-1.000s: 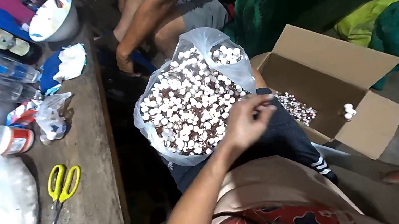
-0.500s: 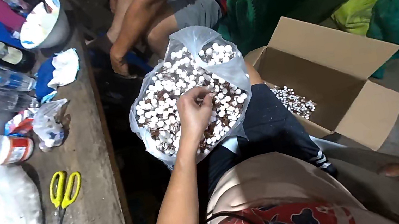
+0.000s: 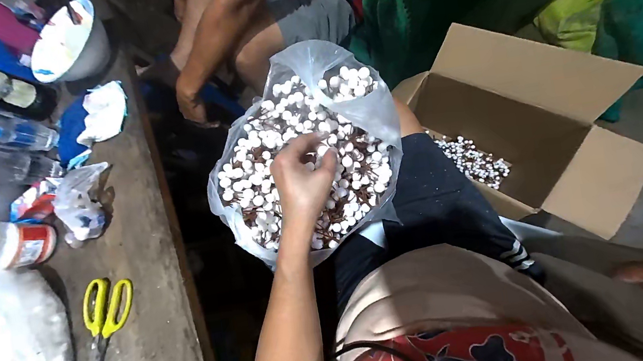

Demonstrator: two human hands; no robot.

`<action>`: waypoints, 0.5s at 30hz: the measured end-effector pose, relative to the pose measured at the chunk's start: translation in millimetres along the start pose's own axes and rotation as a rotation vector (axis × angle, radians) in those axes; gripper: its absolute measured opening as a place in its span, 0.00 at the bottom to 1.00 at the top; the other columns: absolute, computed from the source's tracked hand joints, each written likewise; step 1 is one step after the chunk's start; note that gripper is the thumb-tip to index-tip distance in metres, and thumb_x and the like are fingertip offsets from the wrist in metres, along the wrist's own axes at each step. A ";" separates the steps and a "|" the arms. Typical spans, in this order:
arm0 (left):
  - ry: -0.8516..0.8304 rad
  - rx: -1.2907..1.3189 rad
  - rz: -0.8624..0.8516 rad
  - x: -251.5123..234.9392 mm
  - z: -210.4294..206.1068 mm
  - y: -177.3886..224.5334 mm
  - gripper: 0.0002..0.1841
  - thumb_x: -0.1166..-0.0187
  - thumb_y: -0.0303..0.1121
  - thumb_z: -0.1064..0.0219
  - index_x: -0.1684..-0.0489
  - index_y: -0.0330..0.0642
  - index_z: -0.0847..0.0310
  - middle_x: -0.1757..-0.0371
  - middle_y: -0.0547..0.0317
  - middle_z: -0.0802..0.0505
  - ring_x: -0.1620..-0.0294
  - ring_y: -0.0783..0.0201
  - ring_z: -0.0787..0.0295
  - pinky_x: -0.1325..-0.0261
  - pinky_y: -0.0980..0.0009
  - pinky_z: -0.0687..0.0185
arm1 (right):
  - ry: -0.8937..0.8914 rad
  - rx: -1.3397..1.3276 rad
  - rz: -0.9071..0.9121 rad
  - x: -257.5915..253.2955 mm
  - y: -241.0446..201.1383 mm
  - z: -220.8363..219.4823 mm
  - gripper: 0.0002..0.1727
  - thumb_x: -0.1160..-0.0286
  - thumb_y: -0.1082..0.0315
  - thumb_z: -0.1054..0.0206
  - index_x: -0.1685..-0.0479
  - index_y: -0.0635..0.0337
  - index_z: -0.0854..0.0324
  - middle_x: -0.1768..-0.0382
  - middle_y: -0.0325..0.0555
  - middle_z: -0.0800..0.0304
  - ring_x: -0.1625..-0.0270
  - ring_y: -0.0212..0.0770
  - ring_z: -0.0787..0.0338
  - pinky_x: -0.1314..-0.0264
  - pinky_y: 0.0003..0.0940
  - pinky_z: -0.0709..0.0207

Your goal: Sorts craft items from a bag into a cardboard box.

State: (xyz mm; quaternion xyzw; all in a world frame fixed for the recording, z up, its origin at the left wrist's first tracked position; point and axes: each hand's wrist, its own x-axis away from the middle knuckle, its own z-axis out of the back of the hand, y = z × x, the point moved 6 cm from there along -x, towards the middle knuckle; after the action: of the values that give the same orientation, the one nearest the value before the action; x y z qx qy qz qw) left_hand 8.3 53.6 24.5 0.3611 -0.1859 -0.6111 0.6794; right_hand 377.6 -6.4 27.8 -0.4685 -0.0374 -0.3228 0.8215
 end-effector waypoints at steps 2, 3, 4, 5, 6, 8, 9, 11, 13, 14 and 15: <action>0.038 0.128 -0.007 0.3 9.7 -1.2 0.13 0.27 0.22 0.31 0.45 0.33 0.14 0.55 0.53 0.08 0.64 0.70 0.13 0.60 0.73 0.15 | 0.001 0.000 0.000 0.6 1.1 -0.3 0.20 0.19 0.65 0.33 0.41 0.79 0.16 0.56 0.73 0.10 0.54 0.70 0.09 0.46 0.68 0.20; 0.049 0.213 0.010 0.5 11.3 -3.1 0.15 0.27 0.21 0.32 0.43 0.34 0.16 0.59 0.58 0.10 0.69 0.75 0.17 0.65 0.79 0.18 | -0.004 0.003 -0.002 0.8 1.1 -0.2 0.21 0.19 0.65 0.33 0.41 0.78 0.16 0.55 0.74 0.10 0.54 0.70 0.09 0.46 0.68 0.20; 0.040 0.301 0.046 1.1 11.6 -5.2 0.17 0.26 0.19 0.33 0.39 0.34 0.18 0.59 0.60 0.12 0.70 0.76 0.16 0.64 0.78 0.16 | -0.006 0.007 0.001 0.6 0.5 0.0 0.21 0.19 0.65 0.33 0.41 0.79 0.16 0.55 0.74 0.10 0.54 0.71 0.09 0.46 0.68 0.20; 0.025 0.385 0.096 2.3 11.2 -6.8 0.18 0.25 0.18 0.35 0.36 0.35 0.20 0.56 0.61 0.12 0.67 0.75 0.14 0.60 0.75 0.12 | -0.007 0.011 0.004 0.4 0.1 0.3 0.21 0.19 0.66 0.33 0.41 0.79 0.16 0.56 0.74 0.10 0.55 0.70 0.09 0.47 0.68 0.20; 0.014 0.453 0.138 3.6 10.4 -8.0 0.19 0.24 0.17 0.36 0.34 0.36 0.20 0.53 0.61 0.11 0.65 0.73 0.11 0.58 0.73 0.09 | -0.008 0.013 0.006 0.2 0.1 0.3 0.20 0.19 0.66 0.33 0.41 0.79 0.16 0.56 0.74 0.10 0.55 0.70 0.09 0.47 0.68 0.20; -0.042 0.544 0.188 7.1 7.0 -7.1 0.18 0.24 0.15 0.40 0.36 0.35 0.20 0.51 0.59 0.09 0.65 0.70 0.08 0.60 0.71 0.07 | -0.006 0.012 0.006 0.5 0.7 0.3 0.21 0.19 0.65 0.32 0.41 0.78 0.16 0.56 0.73 0.10 0.55 0.70 0.09 0.46 0.68 0.20; -0.112 0.558 0.204 10.0 2.4 -3.7 0.17 0.24 0.15 0.40 0.38 0.34 0.19 0.54 0.59 0.08 0.68 0.70 0.08 0.63 0.72 0.07 | -0.004 0.011 0.006 1.0 1.6 0.0 0.21 0.19 0.65 0.32 0.41 0.78 0.16 0.56 0.73 0.10 0.54 0.70 0.09 0.46 0.68 0.20; -0.362 0.513 0.215 17.8 -21.9 11.7 0.13 0.26 0.16 0.35 0.45 0.29 0.17 0.64 0.57 0.07 0.74 0.71 0.10 0.70 0.75 0.10 | -0.005 0.012 0.006 1.5 2.8 -0.5 0.21 0.19 0.65 0.32 0.41 0.78 0.16 0.56 0.72 0.10 0.54 0.70 0.09 0.46 0.68 0.20; -0.652 0.426 0.208 26.3 -67.0 35.2 0.11 0.23 0.21 0.31 0.46 0.26 0.15 0.67 0.56 0.07 0.74 0.74 0.11 0.67 0.78 0.12 | -0.019 0.013 -0.006 0.8 3.0 -0.7 0.21 0.19 0.65 0.32 0.40 0.77 0.16 0.55 0.72 0.09 0.53 0.70 0.09 0.45 0.69 0.20; -0.739 0.417 0.204 28.8 -90.2 46.3 0.12 0.20 0.24 0.32 0.44 0.26 0.15 0.65 0.56 0.07 0.71 0.74 0.12 0.62 0.77 0.13 | -0.023 0.012 -0.010 0.4 2.7 -0.8 0.21 0.19 0.65 0.32 0.40 0.77 0.16 0.54 0.72 0.09 0.53 0.70 0.09 0.45 0.69 0.20; -0.758 0.448 0.185 29.3 -107.8 56.0 0.14 0.19 0.25 0.32 0.41 0.25 0.17 0.59 0.52 0.07 0.66 0.73 0.11 0.57 0.76 0.13 | -0.025 0.013 -0.013 0.5 2.3 -0.6 0.21 0.19 0.65 0.32 0.40 0.77 0.16 0.54 0.73 0.10 0.52 0.71 0.09 0.44 0.69 0.21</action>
State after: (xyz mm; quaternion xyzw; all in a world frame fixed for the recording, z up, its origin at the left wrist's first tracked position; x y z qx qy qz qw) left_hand 127.4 53.3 -13.1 0.2320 -0.5809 -0.5814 0.5203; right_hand 379.2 -6.4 26.0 -0.4668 -0.0527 -0.3221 0.8219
